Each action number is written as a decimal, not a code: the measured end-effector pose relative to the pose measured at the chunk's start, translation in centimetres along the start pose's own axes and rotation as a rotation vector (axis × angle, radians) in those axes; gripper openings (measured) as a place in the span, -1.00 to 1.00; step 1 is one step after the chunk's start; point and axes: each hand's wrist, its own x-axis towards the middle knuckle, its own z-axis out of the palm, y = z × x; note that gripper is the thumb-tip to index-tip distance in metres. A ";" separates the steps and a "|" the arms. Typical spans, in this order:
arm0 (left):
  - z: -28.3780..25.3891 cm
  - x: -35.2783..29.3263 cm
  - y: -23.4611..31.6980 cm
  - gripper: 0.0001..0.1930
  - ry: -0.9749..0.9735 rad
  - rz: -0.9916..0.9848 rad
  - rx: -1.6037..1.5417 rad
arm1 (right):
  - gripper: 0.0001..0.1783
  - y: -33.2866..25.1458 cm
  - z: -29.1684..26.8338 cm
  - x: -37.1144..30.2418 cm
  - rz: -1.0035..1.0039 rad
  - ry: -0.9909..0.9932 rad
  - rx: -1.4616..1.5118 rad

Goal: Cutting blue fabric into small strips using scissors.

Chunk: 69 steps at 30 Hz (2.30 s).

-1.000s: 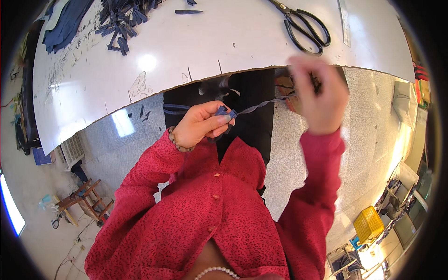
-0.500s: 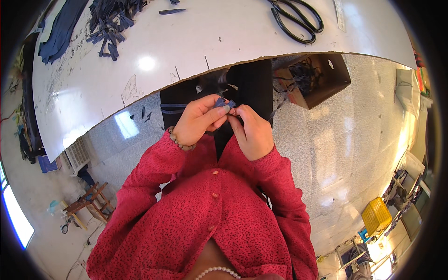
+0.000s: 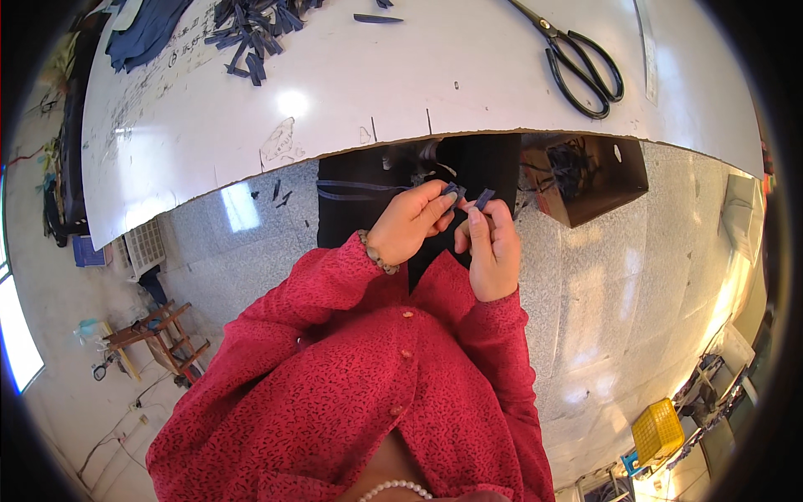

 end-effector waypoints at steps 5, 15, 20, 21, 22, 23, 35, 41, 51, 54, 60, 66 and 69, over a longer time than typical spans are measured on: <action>0.3 0.1 0.1 -0.84 0.141 0.055 0.086 | -0.89 -0.2 -0.6 -0.1 0.009 0.026 -0.036; -0.3 0.5 -0.5 -0.87 0.143 0.070 0.037 | -0.93 0.2 -1.2 0.0 0.055 0.022 0.142; -0.8 0.9 -1.3 -0.95 0.330 0.469 0.673 | -0.93 -0.3 -1.1 -0.1 0.011 0.040 0.108; -1.0 1.0 -1.3 -0.94 0.381 0.609 0.964 | -0.93 -0.4 -1.0 -0.1 -0.008 0.052 0.083; -0.9 0.8 -1.2 -0.94 0.379 0.607 0.964 | -0.93 0.1 -1.0 0.1 -0.006 0.053 0.083; -0.5 0.5 -0.5 -0.91 0.445 0.652 1.097 | -0.94 0.8 -0.9 0.4 -0.187 0.077 -0.083; 1.9 -0.5 -0.2 -0.70 0.131 0.040 -0.301 | -0.85 0.9 1.6 -0.6 0.120 -0.017 0.302; 1.9 -0.6 0.2 -0.69 0.119 -0.045 -0.331 | -0.82 1.0 1.3 -0.7 0.158 -0.016 0.268; 2.1 -1.2 -0.1 -0.71 0.089 -0.016 -0.272 | -0.83 1.3 1.5 -0.9 0.203 0.076 0.353; 2.6 -1.6 0.3 -0.72 0.089 0.057 -0.241 | -0.84 1.7 1.5 -1.0 0.150 0.080 0.381; 2.5 -1.2 -0.3 -0.72 0.130 0.037 -0.279 | -0.87 1.4 1.9 -0.8 0.191 0.107 0.355; 0.8 -1.3 -0.7 -0.71 0.236 0.126 -0.358 | -0.90 2.6 2.3 -0.8 -0.033 -0.004 -0.188; -2.1 -2.8 0.4 -0.74 0.332 0.268 -0.414 | -0.90 2.0 1.9 -1.1 -0.159 -0.135 -0.385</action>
